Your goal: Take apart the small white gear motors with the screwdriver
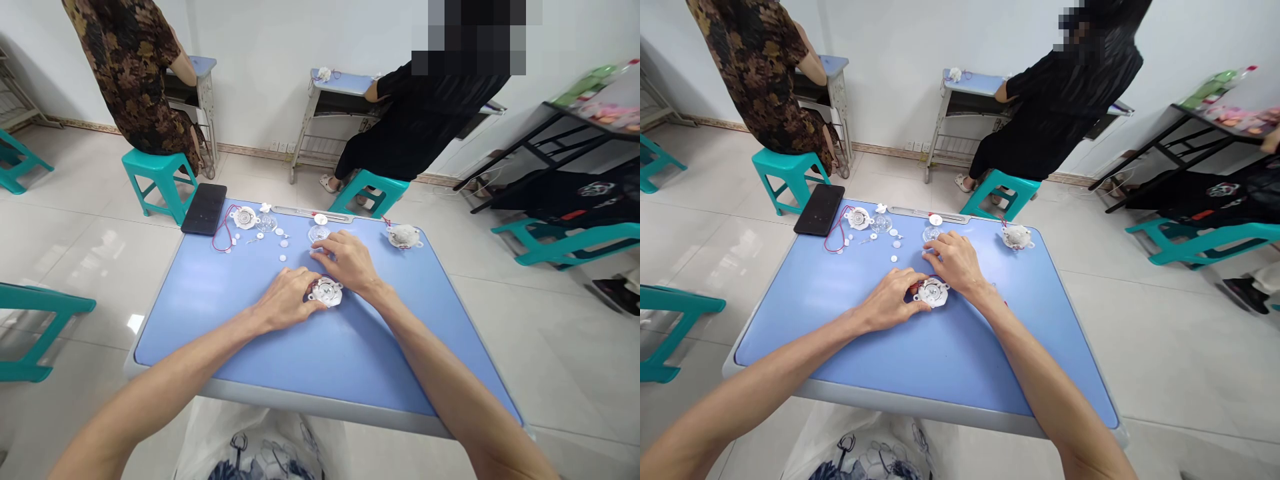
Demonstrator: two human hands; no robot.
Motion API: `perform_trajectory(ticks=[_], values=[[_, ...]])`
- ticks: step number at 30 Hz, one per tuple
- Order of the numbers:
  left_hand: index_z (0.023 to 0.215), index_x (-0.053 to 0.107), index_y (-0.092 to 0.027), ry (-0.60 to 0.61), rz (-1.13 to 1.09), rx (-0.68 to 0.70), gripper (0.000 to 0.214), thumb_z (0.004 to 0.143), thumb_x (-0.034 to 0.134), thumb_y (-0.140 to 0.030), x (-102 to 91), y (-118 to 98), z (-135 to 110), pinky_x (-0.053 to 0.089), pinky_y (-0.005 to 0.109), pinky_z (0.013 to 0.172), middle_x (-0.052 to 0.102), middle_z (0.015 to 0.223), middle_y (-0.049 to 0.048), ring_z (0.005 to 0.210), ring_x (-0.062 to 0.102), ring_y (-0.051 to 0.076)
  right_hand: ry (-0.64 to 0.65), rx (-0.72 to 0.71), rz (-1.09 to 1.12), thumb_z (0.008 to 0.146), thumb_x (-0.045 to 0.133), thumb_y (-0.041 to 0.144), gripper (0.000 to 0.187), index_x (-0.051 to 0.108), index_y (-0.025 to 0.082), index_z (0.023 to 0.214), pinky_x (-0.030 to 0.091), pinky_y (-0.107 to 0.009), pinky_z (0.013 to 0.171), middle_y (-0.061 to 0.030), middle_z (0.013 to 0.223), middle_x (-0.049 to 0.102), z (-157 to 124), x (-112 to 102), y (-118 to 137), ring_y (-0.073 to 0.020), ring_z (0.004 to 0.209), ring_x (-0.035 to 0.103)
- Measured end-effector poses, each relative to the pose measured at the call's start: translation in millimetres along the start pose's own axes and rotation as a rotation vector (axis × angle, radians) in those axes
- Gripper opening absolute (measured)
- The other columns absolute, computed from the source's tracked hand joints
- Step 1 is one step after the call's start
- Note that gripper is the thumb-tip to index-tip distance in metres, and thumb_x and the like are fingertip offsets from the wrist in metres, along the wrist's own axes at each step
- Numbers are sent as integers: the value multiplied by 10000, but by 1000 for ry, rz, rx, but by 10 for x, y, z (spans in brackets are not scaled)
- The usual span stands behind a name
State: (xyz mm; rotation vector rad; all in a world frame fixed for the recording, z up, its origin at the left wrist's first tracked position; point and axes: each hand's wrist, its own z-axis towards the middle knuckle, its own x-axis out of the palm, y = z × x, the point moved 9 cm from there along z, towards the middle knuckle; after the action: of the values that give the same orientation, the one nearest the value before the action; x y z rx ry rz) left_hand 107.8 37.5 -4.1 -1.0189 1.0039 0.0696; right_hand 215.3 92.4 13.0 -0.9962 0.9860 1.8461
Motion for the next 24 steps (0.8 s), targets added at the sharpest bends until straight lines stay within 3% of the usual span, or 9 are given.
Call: perform_trajectory(ticks=[7, 12, 18, 24], values=[[1155, 618, -189, -9, -27, -5, 371, 834, 736, -331, -10, 3, -7, 453, 363, 883, 674, 985, 45, 912, 622, 216, -123, 19, 78, 918, 583, 358, 208, 742, 226, 897, 423, -364, 729, -47, 732, 657, -172, -471, 119, -226, 784, 556], [1165, 624, -160, -19, -33, 8, 388, 833, 734, -328, -5, 6, -7, 449, 363, 867, 682, 996, 56, 909, 627, 219, -126, -11, 96, 917, 603, 356, 183, 731, 226, 890, 446, -351, 705, -40, 725, 635, -455, -727, 351, -205, 743, 548], [1168, 624, -177, -37, -47, 30, 360, 864, 698, -355, 9, 21, -12, 437, 346, 868, 687, 1002, 47, 909, 630, 204, -59, -61, 20, 916, 621, 333, 185, 706, 195, 1004, 465, -353, 716, -77, 889, 635, -704, -671, 576, -222, 846, 551], [1149, 623, -188, -41, -46, 48, 299, 882, 662, -315, -13, -6, -17, 440, 346, 880, 695, 1014, 49, 908, 631, 202, -50, -68, -97, 919, 615, 336, 199, 700, 177, 1002, 451, -356, 709, -96, 944, 633, -744, -603, 691, -237, 873, 526]])
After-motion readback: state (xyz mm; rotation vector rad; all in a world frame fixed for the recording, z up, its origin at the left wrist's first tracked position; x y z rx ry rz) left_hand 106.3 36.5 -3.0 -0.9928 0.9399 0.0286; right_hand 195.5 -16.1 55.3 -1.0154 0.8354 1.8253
